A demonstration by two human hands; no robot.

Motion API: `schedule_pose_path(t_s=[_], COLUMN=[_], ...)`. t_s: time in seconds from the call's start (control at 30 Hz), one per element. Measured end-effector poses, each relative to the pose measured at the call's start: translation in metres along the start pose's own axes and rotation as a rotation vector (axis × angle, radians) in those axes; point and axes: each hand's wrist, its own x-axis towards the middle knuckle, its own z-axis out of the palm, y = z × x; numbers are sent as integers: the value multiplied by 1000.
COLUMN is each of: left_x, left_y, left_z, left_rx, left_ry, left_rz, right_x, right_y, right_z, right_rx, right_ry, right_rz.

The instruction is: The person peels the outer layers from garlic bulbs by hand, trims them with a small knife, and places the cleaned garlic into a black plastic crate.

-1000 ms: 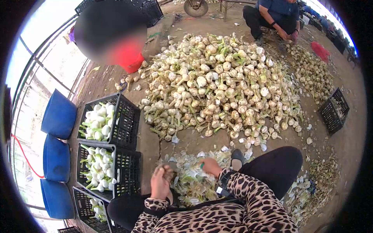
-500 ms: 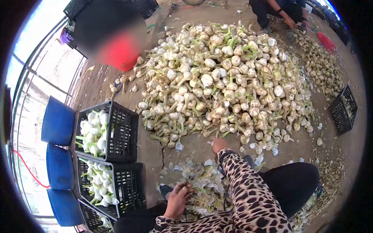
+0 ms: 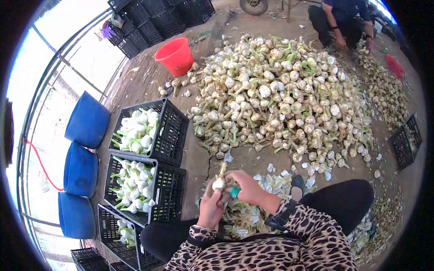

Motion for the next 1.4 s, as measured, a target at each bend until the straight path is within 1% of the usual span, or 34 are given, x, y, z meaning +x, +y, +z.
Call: schedule_pose_path(t_s=[0.03, 0.07, 0.1, 0.13, 0.17, 0.23, 0.3, 0.33, 0.43, 0.53, 0.57, 0.63, 0.67, 0.77, 0.83, 0.87, 0.97, 1.0, 1.1, 1.13, 1.17, 1.23, 1.27, 1.37, 1.4], left_x=[-5, -5, -9, -12, -15, -23, -29, -32, -43, -43, -43, -43, -45, -50, -51, -54, -51, -50, -34, -32, -33, -47, -47, -42, -42], left_y=[0, -4, -5, -5, -5, -6, -5, -4, 3, -1, -2, -5, -3, 6, 11, 14, 20, 20, 11, 11, 7, 11, 6, 0, 2], left_z=[3, 2, 3, 4, 6, 8, 5, 5, 3, -1, -2, -3, -4, -1, 1, 4, 0, 2, -17, -19, -17, 13, 10, 1, 2], left_rx=[124, 137, 281, 425, 571, 771, 992, 938, 1006, 860, 733, 485, 433, 300, 239, 180, -104, -38, -286, -294, -236, -121, 91, 98, 21], left_ry=[28, -8, -18, -27, -34, -41, -46, -36, -21, -47, -61, -84, -107, -170, -202, -195, -283, -278, -519, -569, -438, -180, -157, -196, -156], left_rz=[83, 227, 307, 390, 475, 582, 713, 707, 715, 736, 648, 470, 425, 306, 247, 184, 38, 21, -263, -294, -233, -110, -25, -8, -42], right_x=[-6, -14, -17, -19, -20, -23, -24, -25, -26, -28, -29, -25, -22, -23, -27, -29, -29, -28, -27, -26, -25, -26, -28, -35, -35], right_y=[-4, -7, -17, -35, -42, -54, -65, -66, -72, -70, -69, -96, -106, -97, -80, -73, -70, -72, -86, -91, -93, -89, -87, -80, -79], right_z=[-1, -1, -6, -9, -8, -5, -1, 1, 3, 3, 3, -11, -16, -17, -14, -14, -20, -22, -29, -30, -30, -30, -28, -21, -23], right_rx=[170, 341, 514, 785, 858, 1015, 899, 836, 696, 546, 489, 396, 350, 386, 354, 336, 398, 394, 358, 332, 305, 131, 44, -113, 57], right_ry=[-24, -43, -60, -15, 12, 63, 79, 80, 73, 55, 46, 19, 3, -3, 5, 10, -50, -63, -89, -89, -88, -94, -98, -30, -46], right_rz=[206, 412, 617, 780, 847, 974, 887, 837, 731, 663, 642, 687, 708, 596, 446, 368, 212, 249, 378, 431, 483, 447, 430, 295, 351])
